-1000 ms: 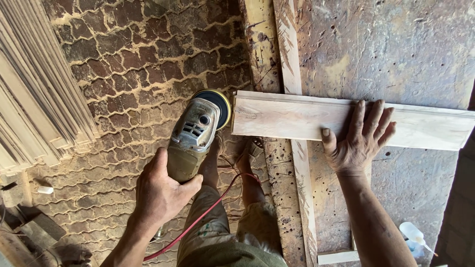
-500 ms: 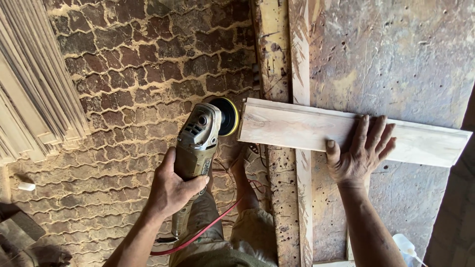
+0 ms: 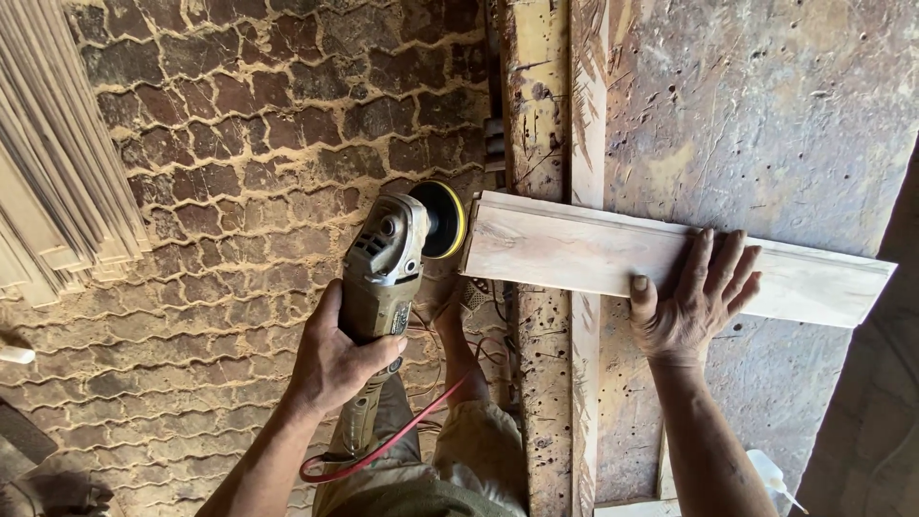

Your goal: Sanding wooden planks using a power sander on a workbench.

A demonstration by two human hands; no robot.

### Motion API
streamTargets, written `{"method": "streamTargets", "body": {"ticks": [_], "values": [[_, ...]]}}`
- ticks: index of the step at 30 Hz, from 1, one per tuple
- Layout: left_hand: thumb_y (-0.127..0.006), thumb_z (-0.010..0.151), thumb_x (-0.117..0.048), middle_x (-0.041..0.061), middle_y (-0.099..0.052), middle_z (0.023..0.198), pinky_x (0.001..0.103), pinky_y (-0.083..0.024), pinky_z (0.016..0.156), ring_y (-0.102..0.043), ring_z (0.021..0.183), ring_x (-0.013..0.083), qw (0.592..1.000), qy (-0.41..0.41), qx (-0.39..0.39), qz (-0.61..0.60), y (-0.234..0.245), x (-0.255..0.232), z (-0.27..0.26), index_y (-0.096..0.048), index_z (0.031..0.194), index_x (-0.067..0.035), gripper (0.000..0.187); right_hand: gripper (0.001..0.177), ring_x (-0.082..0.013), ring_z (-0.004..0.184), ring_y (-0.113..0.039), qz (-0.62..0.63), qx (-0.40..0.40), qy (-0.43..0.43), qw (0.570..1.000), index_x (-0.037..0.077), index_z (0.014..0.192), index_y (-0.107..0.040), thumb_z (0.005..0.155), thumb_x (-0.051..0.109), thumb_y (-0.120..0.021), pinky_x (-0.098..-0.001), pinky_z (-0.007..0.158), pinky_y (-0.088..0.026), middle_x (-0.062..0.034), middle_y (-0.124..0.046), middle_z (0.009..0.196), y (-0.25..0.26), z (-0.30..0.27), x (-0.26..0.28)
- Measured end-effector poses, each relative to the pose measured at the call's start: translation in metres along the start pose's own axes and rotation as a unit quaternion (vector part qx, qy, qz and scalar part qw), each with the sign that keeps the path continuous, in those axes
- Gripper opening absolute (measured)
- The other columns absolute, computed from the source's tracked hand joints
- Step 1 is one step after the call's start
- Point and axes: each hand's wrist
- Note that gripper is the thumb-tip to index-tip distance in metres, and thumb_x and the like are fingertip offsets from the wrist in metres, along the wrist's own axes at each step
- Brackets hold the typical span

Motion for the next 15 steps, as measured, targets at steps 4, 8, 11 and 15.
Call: {"method": "streamTargets", "body": {"ticks": [4,8,11,15], "values": [[-0.078,0.068,-0.017,0.005,-0.064,0.087,0.034,-0.059,0.052,-0.064,0.066,0.0186,1.0,-0.018,0.003,0.023,0.0,-0.004,-0.001,-0.053,0.12,-0.009,0.059,0.106,-0.0442,0.157,-0.004,-0.002,-0.005,0.003,1.0,0.001,0.165,-0.029,0.097,0.081,-0.031,-0.0647,0.124,0.003,-0.0272,-0.016,0.17,-0.002,-0.001,-0.002],[-0.078,0.068,-0.018,0.006,-0.063,0.09,0.033,-0.059,0.054,-0.063,0.07,0.019,1.0,-0.025,0.012,0.008,-0.001,-0.004,0.0,-0.053,0.124,-0.008,0.062,0.105,-0.0434,0.158,-0.003,-0.002,-0.001,-0.005,1.0,0.008,0.167,-0.024,0.095,0.084,-0.027,-0.0653,0.124,0.004,-0.0245,-0.014,0.172,-0.003,-0.001,-0.002],[-0.091,0.06,-0.023,0.02,-0.067,0.097,0.048,-0.056,0.077,-0.067,0.093,0.0302,0.99,0.124,-0.065,0.024,-0.007,-0.004,0.004,-0.061,0.118,-0.004,0.068,0.101,-0.0607,0.146,-0.021,-0.014,-0.048,0.061,0.997,0.0,0.161,-0.04,0.098,0.079,-0.035,-0.0683,0.115,-0.014,-0.0365,-0.032,0.16,-0.008,0.006,-0.015],[-0.077,0.07,-0.018,0.015,-0.066,0.101,0.042,-0.058,0.068,-0.065,0.085,0.0266,0.995,0.012,0.005,-0.103,0.007,-0.003,-0.013,-0.053,0.126,-0.001,0.063,0.098,-0.0534,0.149,-0.031,-0.069,-0.074,0.044,0.994,0.001,0.157,-0.041,0.088,0.071,-0.055,-0.0698,0.115,-0.02,-0.0301,-0.038,0.161,-0.004,0.014,-0.029]]}}
Point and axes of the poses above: each hand's wrist, its own z-axis towards the middle knuckle, its own y-axis out of the back of the hand, x = y × z
